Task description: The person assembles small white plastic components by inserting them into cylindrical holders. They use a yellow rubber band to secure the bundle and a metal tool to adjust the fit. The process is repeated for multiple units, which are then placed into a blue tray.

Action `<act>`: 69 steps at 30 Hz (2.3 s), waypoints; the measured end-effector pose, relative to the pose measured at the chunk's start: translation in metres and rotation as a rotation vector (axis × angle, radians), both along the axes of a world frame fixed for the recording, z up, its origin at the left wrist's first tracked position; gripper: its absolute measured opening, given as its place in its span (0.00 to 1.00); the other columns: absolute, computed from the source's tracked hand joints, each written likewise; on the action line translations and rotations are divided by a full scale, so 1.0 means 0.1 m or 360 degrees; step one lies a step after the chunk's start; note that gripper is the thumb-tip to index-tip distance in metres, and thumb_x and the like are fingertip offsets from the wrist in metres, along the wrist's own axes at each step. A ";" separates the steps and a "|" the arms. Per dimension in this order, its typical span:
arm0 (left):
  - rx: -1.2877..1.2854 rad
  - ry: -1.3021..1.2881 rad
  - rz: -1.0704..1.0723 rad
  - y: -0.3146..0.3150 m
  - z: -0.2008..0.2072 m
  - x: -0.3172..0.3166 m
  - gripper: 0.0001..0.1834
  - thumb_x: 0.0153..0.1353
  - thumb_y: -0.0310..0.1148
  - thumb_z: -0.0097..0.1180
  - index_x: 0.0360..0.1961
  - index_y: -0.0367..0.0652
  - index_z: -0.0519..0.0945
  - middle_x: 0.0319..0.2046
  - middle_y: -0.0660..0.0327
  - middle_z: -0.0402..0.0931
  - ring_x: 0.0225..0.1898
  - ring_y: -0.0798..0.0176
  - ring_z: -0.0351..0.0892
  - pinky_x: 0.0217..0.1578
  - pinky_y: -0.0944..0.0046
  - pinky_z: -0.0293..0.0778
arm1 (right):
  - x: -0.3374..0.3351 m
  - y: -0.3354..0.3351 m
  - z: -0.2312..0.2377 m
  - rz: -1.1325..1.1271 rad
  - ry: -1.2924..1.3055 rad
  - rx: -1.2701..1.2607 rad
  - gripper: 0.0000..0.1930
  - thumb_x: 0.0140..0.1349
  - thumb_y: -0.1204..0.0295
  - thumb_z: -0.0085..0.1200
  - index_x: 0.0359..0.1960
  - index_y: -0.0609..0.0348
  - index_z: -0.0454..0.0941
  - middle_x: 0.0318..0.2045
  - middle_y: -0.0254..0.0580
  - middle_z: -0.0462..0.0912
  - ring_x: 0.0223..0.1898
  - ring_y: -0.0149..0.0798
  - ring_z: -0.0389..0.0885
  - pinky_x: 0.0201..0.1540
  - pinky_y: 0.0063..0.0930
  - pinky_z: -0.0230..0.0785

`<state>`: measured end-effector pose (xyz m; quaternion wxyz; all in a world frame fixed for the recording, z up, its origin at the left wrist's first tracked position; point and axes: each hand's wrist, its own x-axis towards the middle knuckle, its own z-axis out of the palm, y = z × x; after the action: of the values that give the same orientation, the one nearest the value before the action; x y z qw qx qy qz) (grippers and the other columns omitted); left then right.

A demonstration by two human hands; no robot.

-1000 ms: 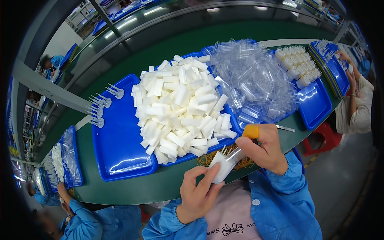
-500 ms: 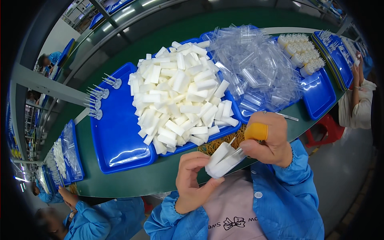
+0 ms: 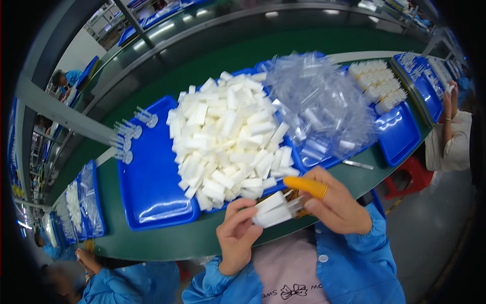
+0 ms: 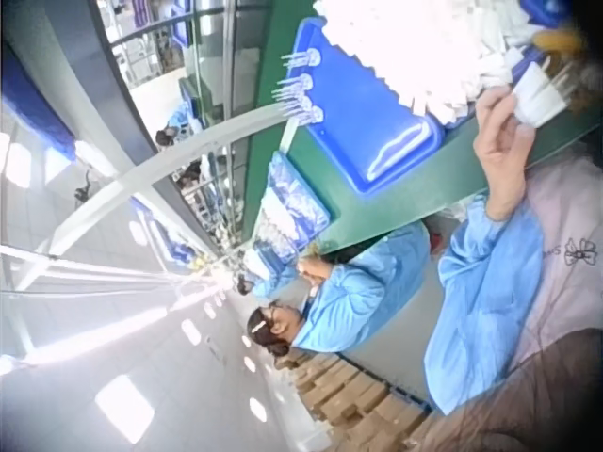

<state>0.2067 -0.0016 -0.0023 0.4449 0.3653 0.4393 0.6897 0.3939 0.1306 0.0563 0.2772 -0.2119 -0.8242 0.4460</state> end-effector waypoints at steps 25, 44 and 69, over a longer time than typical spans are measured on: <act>-0.0218 -0.0137 0.0073 -0.12 0.30 0.16 0.21 0.41 0.18 0.62 0.41 0.35 0.74 0.42 0.56 0.69 0.42 0.63 0.74 0.44 0.65 0.72 | 0.20 -0.18 0.03 -0.0187 0.0380 -0.0010 0.11 0.45 0.74 0.68 0.31 0.57 0.80 0.35 0.32 0.80 0.50 0.43 0.73 0.53 0.37 0.62; -0.0159 -0.0332 -0.0053 -0.13 0.10 0.08 0.23 0.44 0.12 0.59 0.44 0.31 0.72 0.47 0.54 0.68 0.46 0.62 0.74 0.48 0.63 0.71 | 0.07 -0.18 -0.09 -0.0165 0.0259 -0.0313 0.12 0.48 0.73 0.65 0.35 0.59 0.81 0.38 0.38 0.80 0.47 0.41 0.74 0.50 0.33 0.67; -0.0075 0.0034 0.0060 -0.06 0.11 0.06 0.23 0.46 0.23 0.69 0.44 0.32 0.76 0.46 0.54 0.70 0.47 0.61 0.74 0.50 0.62 0.72 | -0.01 -0.12 -0.15 -0.0398 0.0909 -0.1170 0.18 0.56 0.85 0.51 0.51 0.68 0.69 0.39 0.47 0.80 0.43 0.38 0.81 0.50 0.30 0.70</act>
<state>0.2130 -0.0081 0.0084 0.4358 0.3537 0.4669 0.6834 0.3933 0.1191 0.0415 0.4507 -0.2625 -0.4710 0.7114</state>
